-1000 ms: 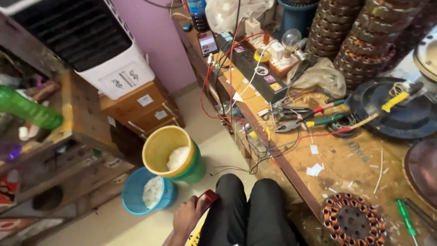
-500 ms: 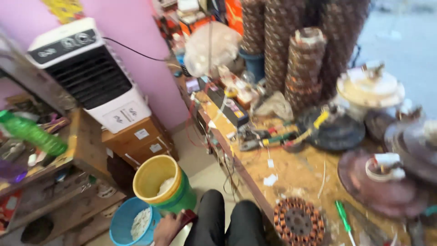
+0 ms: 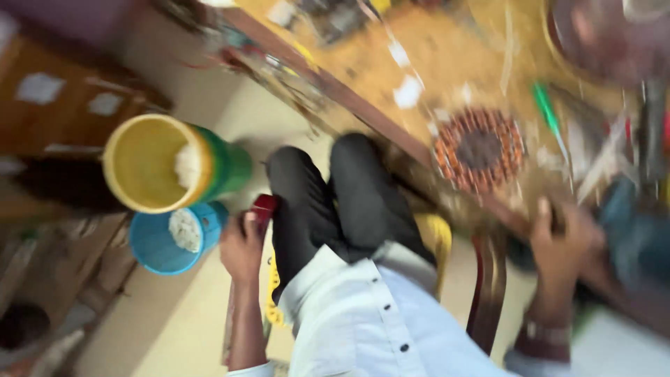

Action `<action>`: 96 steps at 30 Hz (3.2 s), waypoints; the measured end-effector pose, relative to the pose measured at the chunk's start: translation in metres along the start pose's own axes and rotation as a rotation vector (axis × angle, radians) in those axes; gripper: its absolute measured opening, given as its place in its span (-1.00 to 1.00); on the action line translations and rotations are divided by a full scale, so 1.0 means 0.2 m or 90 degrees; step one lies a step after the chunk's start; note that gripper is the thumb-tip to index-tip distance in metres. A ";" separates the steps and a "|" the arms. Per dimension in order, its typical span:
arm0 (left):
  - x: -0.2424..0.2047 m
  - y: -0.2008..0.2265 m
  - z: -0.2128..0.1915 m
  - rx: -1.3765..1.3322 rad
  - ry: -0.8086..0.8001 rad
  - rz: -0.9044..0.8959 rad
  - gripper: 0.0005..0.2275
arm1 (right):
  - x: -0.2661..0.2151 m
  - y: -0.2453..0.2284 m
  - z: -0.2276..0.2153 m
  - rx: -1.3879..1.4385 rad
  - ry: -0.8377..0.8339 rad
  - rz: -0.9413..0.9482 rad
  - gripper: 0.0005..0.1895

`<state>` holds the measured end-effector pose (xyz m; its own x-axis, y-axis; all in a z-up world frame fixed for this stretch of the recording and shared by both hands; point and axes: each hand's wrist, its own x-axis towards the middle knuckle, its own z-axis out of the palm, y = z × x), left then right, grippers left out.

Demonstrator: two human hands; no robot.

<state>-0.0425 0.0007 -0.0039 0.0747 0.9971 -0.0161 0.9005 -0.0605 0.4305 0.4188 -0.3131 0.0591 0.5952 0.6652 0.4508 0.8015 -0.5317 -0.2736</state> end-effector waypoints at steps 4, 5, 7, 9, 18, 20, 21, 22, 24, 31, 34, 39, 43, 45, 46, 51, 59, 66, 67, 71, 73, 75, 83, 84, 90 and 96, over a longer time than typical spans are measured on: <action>-0.01 0.21 -0.14 -0.211 0.127 0.206 -0.78 | 0.11 -0.21 -0.11 0.056 -0.010 -0.031 -0.97; 0.00 0.29 -0.18 -0.250 0.112 0.204 -0.82 | 0.12 -0.28 -0.14 0.049 -0.023 0.019 -0.97; 0.03 0.53 -0.25 -0.444 -0.090 0.202 -0.85 | 0.20 -0.35 -0.16 0.045 -0.034 0.088 -0.93; 0.06 0.79 -0.33 -0.428 -0.147 0.435 -0.82 | 0.24 -0.39 -0.18 0.060 -0.006 0.056 -0.97; 0.19 1.80 -0.23 -0.094 -0.375 1.014 0.01 | 0.23 -0.35 -0.18 0.103 0.000 0.118 -0.96; 0.19 1.92 -0.16 -0.003 -0.387 1.045 0.08 | 0.23 -0.35 -0.19 0.115 -0.002 0.146 -0.95; 0.18 1.96 -0.13 0.042 -0.391 1.059 0.12 | 0.24 -0.35 -0.20 0.121 -0.002 0.154 -0.95; 0.18 2.00 -0.10 0.083 -0.404 1.060 0.13 | 0.25 -0.35 -0.20 0.127 -0.003 0.160 -0.94; 0.19 2.04 -0.06 0.167 -0.426 1.060 0.14 | 0.26 -0.35 -0.21 0.133 -0.023 0.178 -0.95; 0.14 1.98 -0.08 0.070 -0.417 0.919 0.14 | 0.28 -0.33 -0.22 0.156 -0.037 0.189 -0.94; 0.04 1.93 -0.15 0.061 -0.362 0.804 0.07 | 0.26 -0.32 -0.21 0.166 -0.051 0.230 -0.93; 0.07 1.91 -0.29 -0.060 -0.256 0.805 0.00 | 0.28 -0.34 -0.27 0.356 0.037 0.253 -0.94; 0.16 1.81 -0.45 -0.224 -0.233 0.669 -0.28 | 0.41 -0.44 -0.31 0.268 -0.058 0.280 -0.86; 0.17 1.75 -0.51 -0.282 -0.246 0.611 -0.49 | 0.51 -0.48 -0.31 0.265 -0.089 0.139 -0.76; 0.17 1.72 -0.52 -0.318 -0.262 0.604 -0.57 | 0.56 -0.49 -0.31 0.261 -0.105 0.069 -0.71; 0.18 1.59 -0.48 -0.466 -0.366 0.534 -0.74 | 0.70 -0.48 -0.29 0.206 -0.319 0.139 -0.57; 0.14 1.50 -0.39 -0.439 -0.421 0.491 -0.74 | 0.62 -0.33 -0.23 0.293 -0.413 0.222 -0.83; 0.05 1.66 -0.27 -0.451 -0.359 0.718 -0.72 | 0.63 -0.30 -0.22 0.371 -0.461 0.309 -0.87; 0.04 1.72 -0.24 -0.430 -0.352 0.761 -0.66 | 0.64 -0.31 -0.21 0.397 -0.454 0.330 -0.87; -0.01 1.94 -0.07 -0.382 -0.355 0.814 -0.44 | 0.66 -0.31 -0.20 0.492 -0.404 0.273 -0.84; -0.01 2.00 0.01 -0.364 -0.337 0.821 -0.38 | 0.65 -0.31 -0.19 0.446 -0.414 0.310 -0.88; 0.00 2.01 0.06 -0.333 -0.377 0.824 -0.49 | 0.65 -0.29 -0.18 0.498 -0.412 0.337 -0.89; -0.02 1.97 0.15 -0.366 -0.388 0.757 -0.72 | 0.56 -0.25 -0.12 0.657 -0.368 0.420 -0.84; -0.03 1.96 0.14 -0.366 -0.385 0.761 -0.72 | 0.56 -0.26 -0.11 0.662 -0.357 0.434 -0.84; -0.02 1.95 0.15 -0.372 -0.377 0.763 -0.75 | 0.54 -0.29 -0.11 0.644 -0.322 0.473 -0.80; -0.04 1.94 0.15 -0.395 -0.346 0.721 -0.74 | 0.56 -0.29 -0.10 0.656 -0.316 0.510 -0.81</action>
<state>0.3184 -0.0330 0.1367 0.9075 0.2695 0.3222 -0.0826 -0.6375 0.7660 0.4370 -0.2184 0.1423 0.6901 0.5967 -0.4094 -0.2105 -0.3757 -0.9025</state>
